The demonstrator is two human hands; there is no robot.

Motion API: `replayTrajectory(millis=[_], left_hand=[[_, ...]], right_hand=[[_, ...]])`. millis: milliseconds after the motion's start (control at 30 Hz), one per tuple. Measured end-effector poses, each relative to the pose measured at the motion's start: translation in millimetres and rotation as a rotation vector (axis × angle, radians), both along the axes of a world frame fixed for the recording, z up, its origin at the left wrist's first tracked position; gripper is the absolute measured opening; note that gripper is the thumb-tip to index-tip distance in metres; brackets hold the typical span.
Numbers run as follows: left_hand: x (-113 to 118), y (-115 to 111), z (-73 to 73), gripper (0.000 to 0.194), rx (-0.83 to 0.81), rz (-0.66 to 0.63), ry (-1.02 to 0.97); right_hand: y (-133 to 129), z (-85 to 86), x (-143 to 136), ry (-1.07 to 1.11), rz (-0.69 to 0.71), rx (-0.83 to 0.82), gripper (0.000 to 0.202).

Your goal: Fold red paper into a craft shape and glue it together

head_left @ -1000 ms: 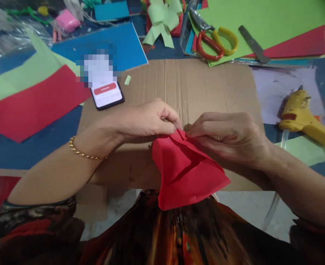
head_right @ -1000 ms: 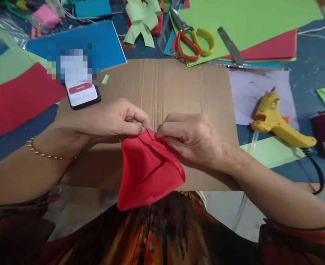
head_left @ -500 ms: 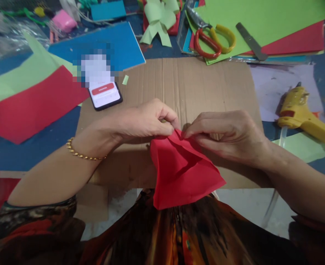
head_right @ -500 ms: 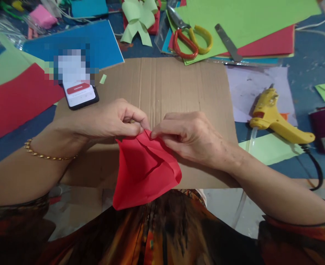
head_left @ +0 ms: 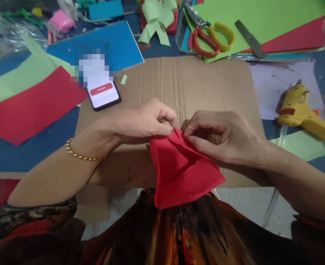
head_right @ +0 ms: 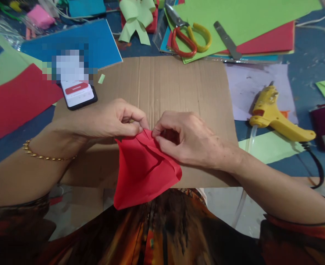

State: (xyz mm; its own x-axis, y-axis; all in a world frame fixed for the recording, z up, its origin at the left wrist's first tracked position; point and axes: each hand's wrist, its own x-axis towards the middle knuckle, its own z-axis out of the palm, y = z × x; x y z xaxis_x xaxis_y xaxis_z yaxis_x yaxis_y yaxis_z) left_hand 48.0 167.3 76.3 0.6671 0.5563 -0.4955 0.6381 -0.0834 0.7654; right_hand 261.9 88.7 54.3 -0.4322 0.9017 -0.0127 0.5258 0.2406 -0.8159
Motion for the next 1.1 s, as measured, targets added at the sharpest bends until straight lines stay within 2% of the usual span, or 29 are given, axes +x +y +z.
replayTrajectory(millis=[133,333,833,1100], left_hand=[[0.0,-0.5,0.8,0.015,0.005,-0.033,-0.027],[-1.4,0.8,-0.9,0.019,-0.024,-0.044,-0.044],[-2.1,-0.1,1.5,0.017,-0.021,-0.044,-0.015],[-2.7,0.1,-1.1,0.017,0.016,-0.057,-0.020]], right_hand=[[0.5,-3.0,-2.1,-0.013,-0.043,-0.014,0.018],[2.8,-7.5,-4.2,0.021,-0.119,-0.083,0.011],[6.8,-0.7,-3.6,-0.048,-0.033,-0.185,0.035],[7.2,-1.0,-1.0,-0.095,0.011,-0.135,0.037]])
